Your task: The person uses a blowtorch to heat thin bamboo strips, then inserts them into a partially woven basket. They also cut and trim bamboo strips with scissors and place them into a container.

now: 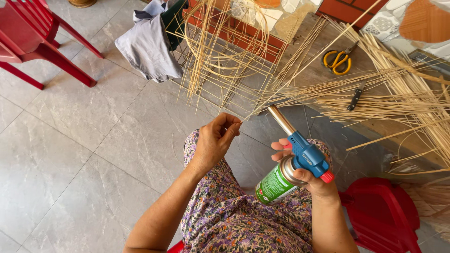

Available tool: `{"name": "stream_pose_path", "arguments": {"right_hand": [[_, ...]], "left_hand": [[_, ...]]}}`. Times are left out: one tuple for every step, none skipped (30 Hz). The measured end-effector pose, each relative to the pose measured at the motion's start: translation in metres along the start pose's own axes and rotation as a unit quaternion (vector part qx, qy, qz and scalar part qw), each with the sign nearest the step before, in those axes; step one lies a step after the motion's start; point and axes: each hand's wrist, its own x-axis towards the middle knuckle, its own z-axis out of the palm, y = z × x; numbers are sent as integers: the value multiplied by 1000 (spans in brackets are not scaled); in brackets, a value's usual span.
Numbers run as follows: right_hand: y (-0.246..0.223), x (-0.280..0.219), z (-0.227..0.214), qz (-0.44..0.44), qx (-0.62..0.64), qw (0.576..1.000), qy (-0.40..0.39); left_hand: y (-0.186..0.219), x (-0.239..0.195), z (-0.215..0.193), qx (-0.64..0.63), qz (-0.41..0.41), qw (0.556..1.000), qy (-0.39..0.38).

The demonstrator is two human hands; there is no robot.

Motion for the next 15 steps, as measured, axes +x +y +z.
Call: {"name": "stream_pose_path", "arguments": {"right_hand": [[-2,0,-2,-4,-3,1000,10],[-5,-1,-5,-8,-6,1000,22],[-7,-2,-8,-13,-9,999,33],[-9,-2,-11,-15,-2,999,34],[-11,-1,-14,-17,5,999,35],[-13,0,-18,-21,11,999,35],[-15,0,-22,-26,10,999,38],[-17,0,-25,-31,9,999,40],[-19,0,-29,-36,7,998,43],[-21,1,-32,-40,6,998,46],[-23,2,-36,-45,4,998,49],[-25,1,-38,-49,2,997,54],[-27,1,-40,-55,-4,997,60],[-30,1,-43,-63,-10,996,65],[-32,2,-46,-70,-17,995,70]], "left_hand": [[1,-1,0,3,2,1000,-2],[0,-2,0,0,5,1000,-3],[0,-3,1,-2,9,1000,-5],[-1,-4,1,-5,11,1000,-6],[-2,-5,1,-7,6,1000,-9],[-3,-5,1,-8,1,1000,-11],[-5,-6,2,-9,-4,1000,-14],[-6,-6,2,-20,-1,1000,-17],[-8,-6,2,-31,2,999,-19],[-9,-6,2,-42,5,999,-22],[-10,-6,2,-43,4,999,-22],[-11,-6,2,-45,2,999,-23],[-12,-6,2,-46,0,999,-24],[-12,-6,1,-40,-2,999,-27],[-12,-7,0,-35,-4,999,-30]]}}
